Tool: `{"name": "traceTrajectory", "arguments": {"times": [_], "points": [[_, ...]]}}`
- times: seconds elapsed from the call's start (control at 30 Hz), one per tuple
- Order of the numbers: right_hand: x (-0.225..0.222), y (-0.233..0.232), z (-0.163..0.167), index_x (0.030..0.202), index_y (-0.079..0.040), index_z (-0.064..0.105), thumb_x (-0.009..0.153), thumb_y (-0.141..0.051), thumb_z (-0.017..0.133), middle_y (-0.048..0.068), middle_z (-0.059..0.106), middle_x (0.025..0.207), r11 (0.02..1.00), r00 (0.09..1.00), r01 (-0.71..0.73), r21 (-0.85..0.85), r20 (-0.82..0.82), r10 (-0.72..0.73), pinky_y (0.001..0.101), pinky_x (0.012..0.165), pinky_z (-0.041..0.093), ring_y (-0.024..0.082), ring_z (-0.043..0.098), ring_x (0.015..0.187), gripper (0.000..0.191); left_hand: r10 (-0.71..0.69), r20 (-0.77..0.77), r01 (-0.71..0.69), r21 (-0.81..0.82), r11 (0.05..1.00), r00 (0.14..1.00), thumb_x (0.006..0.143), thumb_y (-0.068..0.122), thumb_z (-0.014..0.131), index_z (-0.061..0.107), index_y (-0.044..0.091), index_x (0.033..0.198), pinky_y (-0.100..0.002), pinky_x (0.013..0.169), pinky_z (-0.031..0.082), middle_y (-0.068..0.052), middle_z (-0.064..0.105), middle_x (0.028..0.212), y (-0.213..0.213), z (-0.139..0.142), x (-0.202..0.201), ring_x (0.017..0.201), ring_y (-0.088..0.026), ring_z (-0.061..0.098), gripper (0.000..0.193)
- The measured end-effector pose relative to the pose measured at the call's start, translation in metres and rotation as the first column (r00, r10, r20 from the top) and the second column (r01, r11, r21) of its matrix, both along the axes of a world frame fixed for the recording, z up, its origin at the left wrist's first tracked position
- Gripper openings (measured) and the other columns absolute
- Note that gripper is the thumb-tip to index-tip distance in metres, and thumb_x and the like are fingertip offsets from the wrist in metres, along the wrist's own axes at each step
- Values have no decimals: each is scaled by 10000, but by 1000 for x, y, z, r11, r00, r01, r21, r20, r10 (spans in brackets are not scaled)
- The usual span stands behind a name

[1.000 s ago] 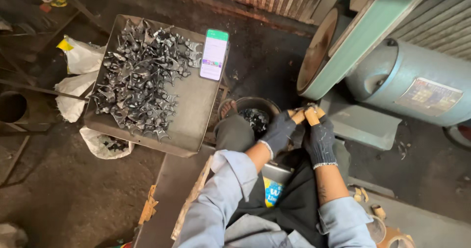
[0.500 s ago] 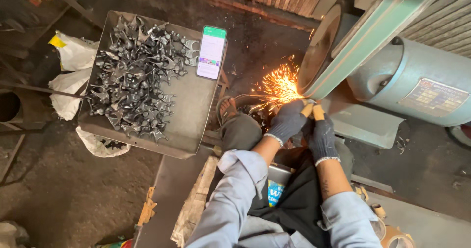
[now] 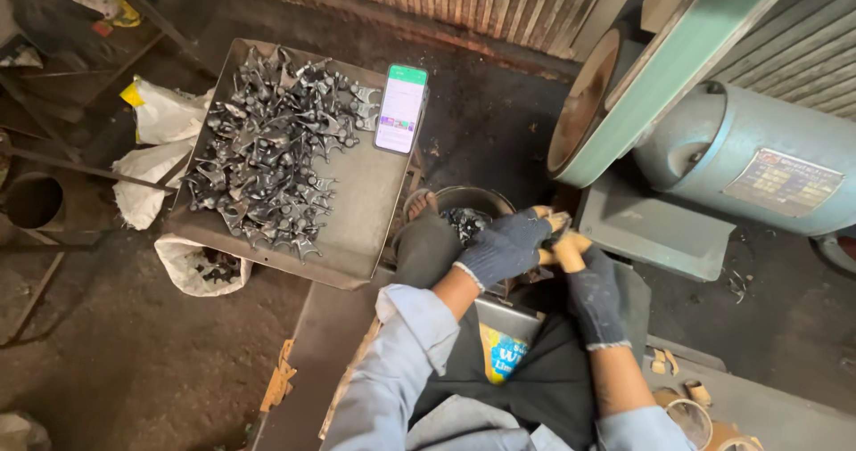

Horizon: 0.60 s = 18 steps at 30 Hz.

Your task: The person sits on the floor at a belt grinder and grinds small metal tool parts one at a time, holding each part against the moving belt with both hands to shape and smooth it, producing sparks. Finished parts are placed in a bucket between the legs, and a tray of unground parts sits beside them.

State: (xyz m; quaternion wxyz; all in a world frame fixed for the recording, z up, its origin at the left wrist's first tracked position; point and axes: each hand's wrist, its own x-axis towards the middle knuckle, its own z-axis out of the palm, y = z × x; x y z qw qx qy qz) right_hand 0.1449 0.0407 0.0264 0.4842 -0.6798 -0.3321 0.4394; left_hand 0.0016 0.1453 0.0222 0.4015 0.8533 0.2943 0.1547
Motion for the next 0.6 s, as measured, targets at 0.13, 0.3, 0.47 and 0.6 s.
{"name": "traceTrajectory", "arguments": {"times": [0.13, 0.3, 0.47, 0.6], "points": [[17, 17, 4, 1393, -34, 545, 954, -329, 657, -4, 632, 1147, 960, 918, -150, 239, -326, 224, 244, 851, 472, 96, 591, 998, 540, -5, 301, 151, -465, 872, 954, 876, 147, 739, 615, 21, 1265, -381, 900, 555, -171, 712, 1152, 23, 3, 14, 1058, -290, 690, 427], [7, 43, -34, 1297, -19, 594, 949, -300, 707, 11, 685, 1107, 965, 941, -25, 261, -320, 111, 239, 860, 524, 80, 637, 976, 462, 57, 594, 267, -442, 857, 802, 937, 36, 617, 670, -41, 1143, -315, 910, 563, -96, 738, 1101, 50, -37, 31, 1018, -151, 683, 226], [10, 60, -58, 1159, 44, 651, 1013, -309, 745, 46, 587, 872, 992, 912, 106, -68, -390, -124, 276, 575, 408, 127, 502, 709, 393, 303, 369, 153, -819, 553, 879, 972, 62, 602, 724, -53, 1136, -327, 811, 529, -109, 730, 1040, 55, -63, 42, 928, -180, 646, 235], [9, 65, -27, 1182, -48, 684, 919, -284, 669, 10, 735, 1023, 989, 818, 145, 20, -564, -108, 194, 755, 538, 81, 681, 900, 354, 161, 475, 166, -575, 801, 865, 899, 45, 596, 703, -34, 1136, -308, 870, 568, -70, 762, 1066, 52, -51, 41, 996, -141, 687, 271]]}}
